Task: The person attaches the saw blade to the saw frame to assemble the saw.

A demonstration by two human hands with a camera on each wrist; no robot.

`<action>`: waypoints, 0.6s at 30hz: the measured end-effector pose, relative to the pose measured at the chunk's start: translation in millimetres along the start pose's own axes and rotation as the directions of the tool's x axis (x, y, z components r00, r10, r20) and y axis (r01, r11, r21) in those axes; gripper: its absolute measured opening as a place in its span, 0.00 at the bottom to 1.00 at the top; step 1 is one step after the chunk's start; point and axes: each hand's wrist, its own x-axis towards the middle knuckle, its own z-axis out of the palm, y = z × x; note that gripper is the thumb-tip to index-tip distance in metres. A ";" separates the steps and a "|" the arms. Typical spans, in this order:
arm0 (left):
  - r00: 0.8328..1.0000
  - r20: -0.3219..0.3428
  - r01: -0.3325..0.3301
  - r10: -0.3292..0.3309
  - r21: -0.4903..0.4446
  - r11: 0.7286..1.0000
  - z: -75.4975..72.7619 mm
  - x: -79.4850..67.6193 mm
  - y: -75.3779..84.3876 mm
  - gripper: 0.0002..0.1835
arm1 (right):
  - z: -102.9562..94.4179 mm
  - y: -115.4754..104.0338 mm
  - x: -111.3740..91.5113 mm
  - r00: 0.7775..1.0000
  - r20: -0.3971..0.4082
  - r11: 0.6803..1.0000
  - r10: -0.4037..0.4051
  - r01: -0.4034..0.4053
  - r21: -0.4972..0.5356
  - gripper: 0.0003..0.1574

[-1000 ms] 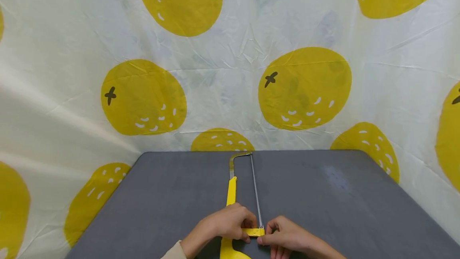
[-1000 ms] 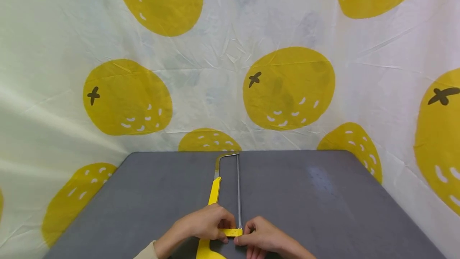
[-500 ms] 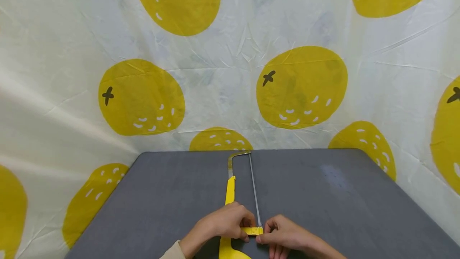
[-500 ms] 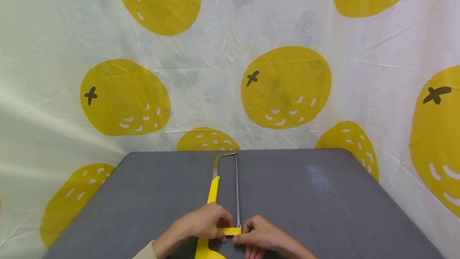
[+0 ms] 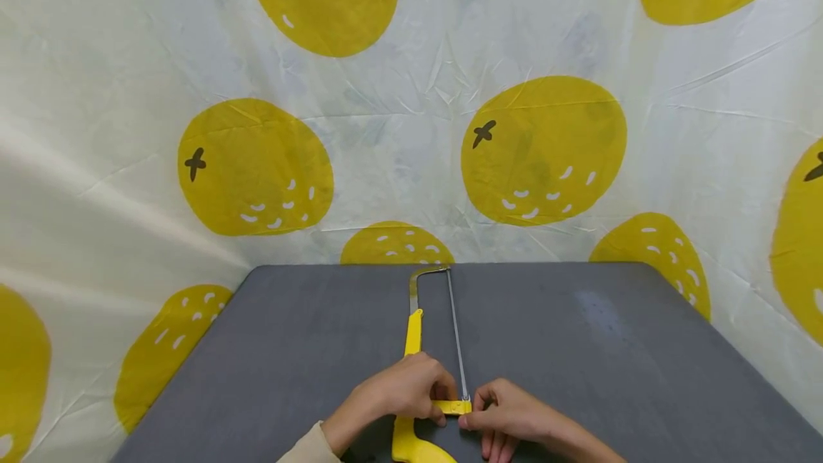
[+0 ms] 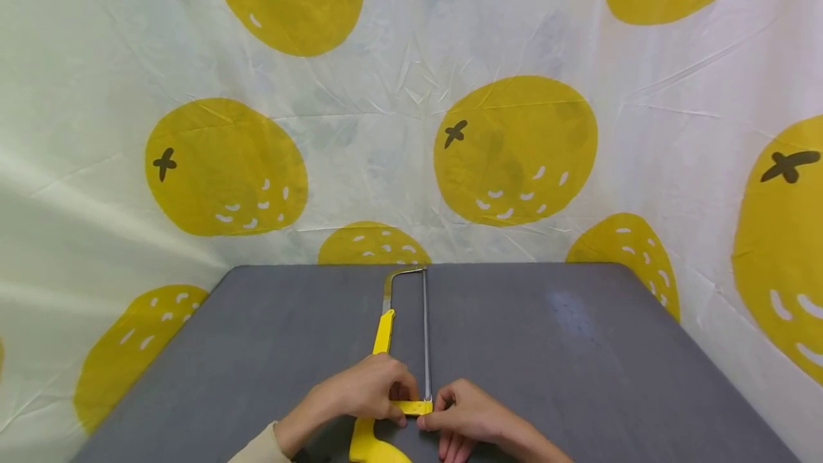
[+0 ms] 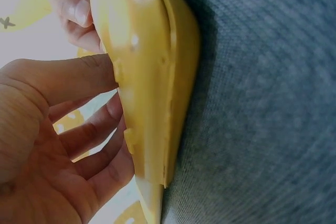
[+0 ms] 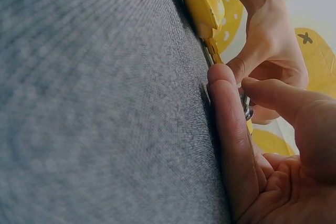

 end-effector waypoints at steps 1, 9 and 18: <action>1.000 0.003 0.006 -0.006 -0.002 1.000 -0.2 0.5 0.4 0.08 | -0.4 -0.3 -0.3 1.000 0.001 1.000 0.001 -0.001 0.000 0.15; 0.999 0.014 0.043 -0.043 -0.016 0.999 -0.1 1.4 0.9 0.08 | 0.1 -3.5 -2.0 1.000 -0.012 1.000 0.010 -0.010 -0.008 0.16; 0.999 0.014 0.030 -0.030 -0.029 0.999 -0.1 1.4 -1.4 0.08 | -0.3 -5.1 -1.3 1.000 -0.019 1.000 0.023 -0.023 -0.012 0.16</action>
